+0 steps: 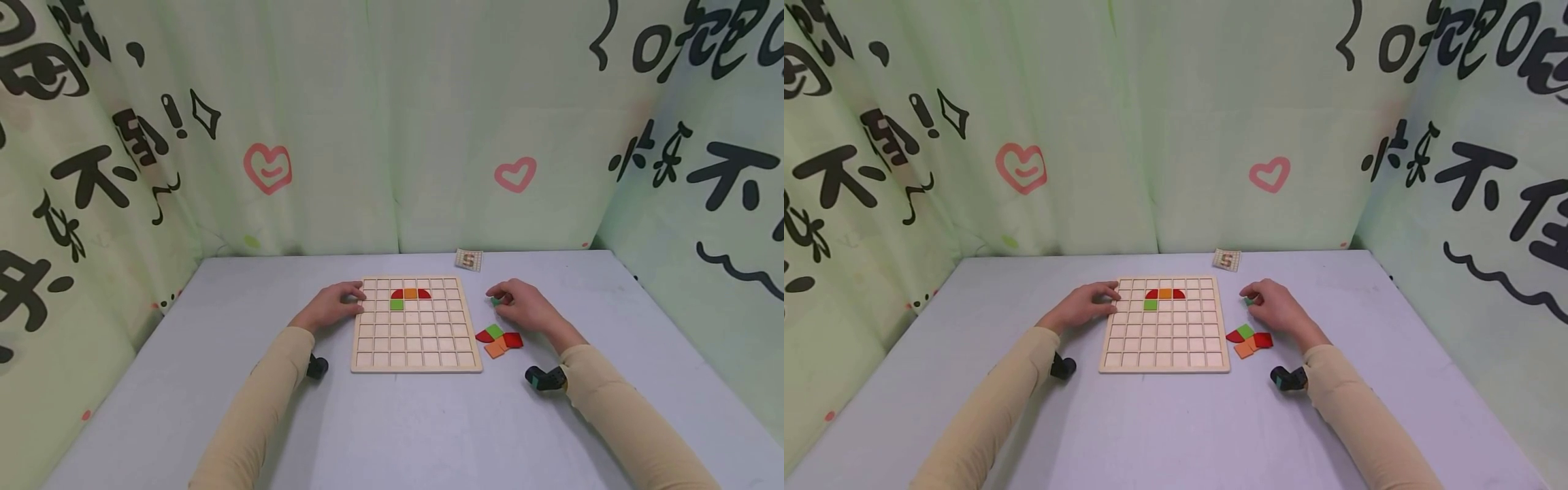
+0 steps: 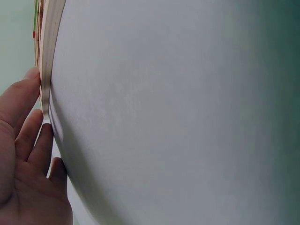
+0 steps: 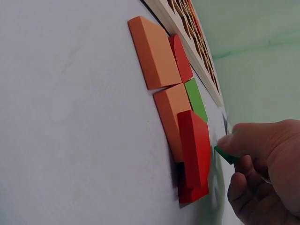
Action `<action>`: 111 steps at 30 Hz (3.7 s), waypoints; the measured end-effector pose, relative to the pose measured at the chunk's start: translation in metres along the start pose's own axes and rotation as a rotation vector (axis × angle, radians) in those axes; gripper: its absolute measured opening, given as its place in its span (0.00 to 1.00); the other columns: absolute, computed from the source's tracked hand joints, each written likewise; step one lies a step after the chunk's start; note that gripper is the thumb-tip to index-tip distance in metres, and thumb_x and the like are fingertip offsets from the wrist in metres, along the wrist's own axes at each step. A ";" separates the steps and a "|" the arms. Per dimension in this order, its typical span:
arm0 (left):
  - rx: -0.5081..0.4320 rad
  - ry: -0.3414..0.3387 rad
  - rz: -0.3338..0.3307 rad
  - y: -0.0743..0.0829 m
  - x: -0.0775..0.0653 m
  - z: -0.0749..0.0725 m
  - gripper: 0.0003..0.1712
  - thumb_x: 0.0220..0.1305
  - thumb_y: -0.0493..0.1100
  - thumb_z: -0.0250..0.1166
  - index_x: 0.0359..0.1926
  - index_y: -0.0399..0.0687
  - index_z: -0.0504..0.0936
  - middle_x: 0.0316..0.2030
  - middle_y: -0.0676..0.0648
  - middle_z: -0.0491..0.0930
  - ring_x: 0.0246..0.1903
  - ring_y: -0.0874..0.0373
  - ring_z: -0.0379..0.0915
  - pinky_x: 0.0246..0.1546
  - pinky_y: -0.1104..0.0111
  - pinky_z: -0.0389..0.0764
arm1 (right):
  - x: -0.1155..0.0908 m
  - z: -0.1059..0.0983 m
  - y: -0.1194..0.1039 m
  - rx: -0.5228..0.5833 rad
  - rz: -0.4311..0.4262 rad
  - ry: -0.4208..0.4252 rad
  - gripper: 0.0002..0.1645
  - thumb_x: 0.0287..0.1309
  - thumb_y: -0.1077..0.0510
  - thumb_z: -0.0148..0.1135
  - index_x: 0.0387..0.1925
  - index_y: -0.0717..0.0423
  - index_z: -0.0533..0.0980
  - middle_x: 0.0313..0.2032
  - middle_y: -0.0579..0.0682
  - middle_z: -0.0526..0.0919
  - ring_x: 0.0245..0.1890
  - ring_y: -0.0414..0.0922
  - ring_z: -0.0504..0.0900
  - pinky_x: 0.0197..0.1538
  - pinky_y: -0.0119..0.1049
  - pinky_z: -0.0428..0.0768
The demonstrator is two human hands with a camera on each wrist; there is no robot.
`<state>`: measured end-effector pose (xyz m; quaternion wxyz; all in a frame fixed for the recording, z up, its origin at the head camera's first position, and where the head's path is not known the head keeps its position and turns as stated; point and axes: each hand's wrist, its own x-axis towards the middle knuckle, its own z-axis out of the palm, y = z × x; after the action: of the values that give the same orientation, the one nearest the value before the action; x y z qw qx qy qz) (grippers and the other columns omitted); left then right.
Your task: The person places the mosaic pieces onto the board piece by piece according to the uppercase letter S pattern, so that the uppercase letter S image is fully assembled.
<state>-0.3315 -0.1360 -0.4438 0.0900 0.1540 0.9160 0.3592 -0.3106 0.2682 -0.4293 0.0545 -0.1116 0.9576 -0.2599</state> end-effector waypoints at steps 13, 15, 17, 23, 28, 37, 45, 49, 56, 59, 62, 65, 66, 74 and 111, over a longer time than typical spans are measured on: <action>0.011 -0.002 0.008 -0.002 0.002 0.001 0.15 0.67 0.43 0.67 0.52 0.44 0.84 0.72 0.44 0.67 0.76 0.44 0.54 0.77 0.52 0.56 | -0.003 -0.005 0.003 -0.001 -0.028 -0.098 0.21 0.64 0.62 0.63 0.58 0.64 0.77 0.51 0.61 0.81 0.47 0.54 0.77 0.54 0.50 0.82; 0.009 -0.001 0.011 -0.002 0.002 0.001 0.15 0.67 0.43 0.67 0.52 0.44 0.84 0.72 0.44 0.68 0.76 0.43 0.54 0.77 0.52 0.56 | -0.003 -0.005 0.003 -0.003 -0.030 -0.100 0.20 0.64 0.62 0.63 0.56 0.63 0.78 0.50 0.60 0.81 0.47 0.53 0.77 0.54 0.50 0.82; 0.006 -0.002 0.005 -0.002 0.002 0.001 0.15 0.67 0.43 0.67 0.52 0.44 0.84 0.72 0.44 0.67 0.76 0.44 0.54 0.77 0.52 0.56 | -0.003 -0.005 0.003 -0.004 -0.031 -0.100 0.19 0.64 0.62 0.63 0.55 0.64 0.79 0.50 0.60 0.82 0.46 0.53 0.77 0.55 0.51 0.82; 0.000 -0.006 -0.006 -0.003 0.002 0.002 0.15 0.66 0.43 0.67 0.52 0.45 0.83 0.72 0.45 0.68 0.76 0.46 0.54 0.78 0.53 0.55 | 0.002 -0.001 -0.002 -0.015 -0.027 -0.064 0.19 0.64 0.58 0.65 0.54 0.63 0.80 0.48 0.59 0.83 0.45 0.51 0.77 0.54 0.49 0.81; -0.012 -0.004 0.011 -0.004 0.001 0.002 0.14 0.67 0.43 0.67 0.52 0.45 0.84 0.72 0.44 0.68 0.76 0.44 0.54 0.78 0.52 0.55 | 0.007 0.005 -0.019 -0.001 -0.044 -0.050 0.18 0.64 0.57 0.65 0.53 0.62 0.81 0.47 0.57 0.83 0.45 0.50 0.78 0.52 0.46 0.82; -0.004 -0.003 0.012 -0.002 0.000 0.000 0.14 0.66 0.44 0.67 0.51 0.45 0.84 0.72 0.44 0.68 0.76 0.43 0.55 0.77 0.51 0.56 | 0.017 0.019 -0.054 0.037 -0.151 -0.076 0.16 0.64 0.57 0.66 0.50 0.61 0.81 0.45 0.55 0.83 0.45 0.49 0.80 0.51 0.45 0.83; 0.012 -0.007 -0.011 -0.002 0.003 0.001 0.14 0.67 0.44 0.67 0.51 0.45 0.84 0.73 0.44 0.67 0.76 0.44 0.54 0.77 0.51 0.56 | 0.031 0.034 -0.081 0.052 -0.202 -0.107 0.14 0.64 0.57 0.65 0.49 0.59 0.83 0.45 0.52 0.84 0.43 0.46 0.80 0.51 0.43 0.82; -0.004 -0.011 -0.021 -0.003 0.002 0.002 0.15 0.67 0.44 0.67 0.52 0.45 0.83 0.73 0.46 0.67 0.76 0.46 0.53 0.78 0.53 0.55 | 0.036 0.042 -0.089 0.046 -0.234 -0.101 0.14 0.63 0.58 0.66 0.48 0.59 0.83 0.43 0.53 0.85 0.41 0.46 0.80 0.50 0.43 0.83; -0.005 -0.010 -0.016 -0.004 0.001 0.003 0.15 0.66 0.44 0.67 0.52 0.46 0.84 0.72 0.45 0.67 0.76 0.45 0.54 0.77 0.52 0.55 | 0.039 0.051 -0.101 0.051 -0.296 -0.099 0.13 0.62 0.60 0.67 0.47 0.61 0.83 0.43 0.54 0.86 0.40 0.45 0.82 0.49 0.43 0.84; -0.001 -0.010 -0.018 -0.003 0.002 0.002 0.15 0.67 0.44 0.67 0.52 0.46 0.84 0.73 0.46 0.67 0.76 0.46 0.53 0.77 0.52 0.55 | 0.040 0.053 -0.104 0.058 -0.308 -0.100 0.12 0.63 0.60 0.66 0.46 0.62 0.83 0.42 0.54 0.86 0.38 0.44 0.81 0.48 0.41 0.83; 0.004 -0.010 -0.013 -0.002 0.001 0.001 0.15 0.67 0.44 0.67 0.52 0.46 0.84 0.73 0.46 0.67 0.76 0.46 0.53 0.78 0.52 0.55 | 0.041 0.055 -0.108 0.053 -0.315 -0.101 0.12 0.62 0.61 0.66 0.46 0.62 0.83 0.42 0.53 0.86 0.37 0.43 0.81 0.47 0.40 0.83; 0.009 -0.008 -0.002 -0.001 0.001 0.000 0.14 0.67 0.44 0.66 0.51 0.45 0.84 0.73 0.45 0.67 0.76 0.45 0.53 0.77 0.52 0.55 | 0.041 0.058 -0.114 0.038 -0.317 -0.110 0.12 0.62 0.61 0.65 0.46 0.61 0.83 0.42 0.53 0.86 0.37 0.43 0.81 0.47 0.39 0.83; 0.010 -0.007 0.001 -0.001 0.001 0.000 0.14 0.67 0.44 0.66 0.51 0.45 0.84 0.73 0.44 0.67 0.76 0.44 0.54 0.77 0.51 0.55 | 0.041 0.059 -0.116 0.036 -0.315 -0.115 0.12 0.62 0.61 0.65 0.46 0.61 0.83 0.42 0.53 0.87 0.37 0.43 0.81 0.48 0.40 0.83; 0.006 -0.011 0.008 -0.002 0.001 0.001 0.14 0.67 0.43 0.66 0.51 0.45 0.84 0.72 0.44 0.67 0.76 0.44 0.54 0.77 0.52 0.56 | 0.039 0.067 -0.129 0.021 -0.301 -0.137 0.11 0.62 0.59 0.67 0.46 0.59 0.83 0.40 0.50 0.86 0.36 0.42 0.78 0.46 0.37 0.81; -0.002 -0.021 -0.028 0.001 0.000 -0.001 0.15 0.68 0.45 0.66 0.53 0.47 0.83 0.73 0.46 0.66 0.77 0.46 0.53 0.77 0.51 0.55 | 0.039 0.078 -0.137 -0.012 -0.370 -0.109 0.09 0.62 0.58 0.68 0.43 0.57 0.84 0.40 0.49 0.85 0.38 0.42 0.79 0.45 0.36 0.81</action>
<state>-0.3316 -0.1363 -0.4427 0.1048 0.1447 0.9168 0.3572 -0.3099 0.1059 -0.4279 0.0568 -0.3001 0.9178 -0.2535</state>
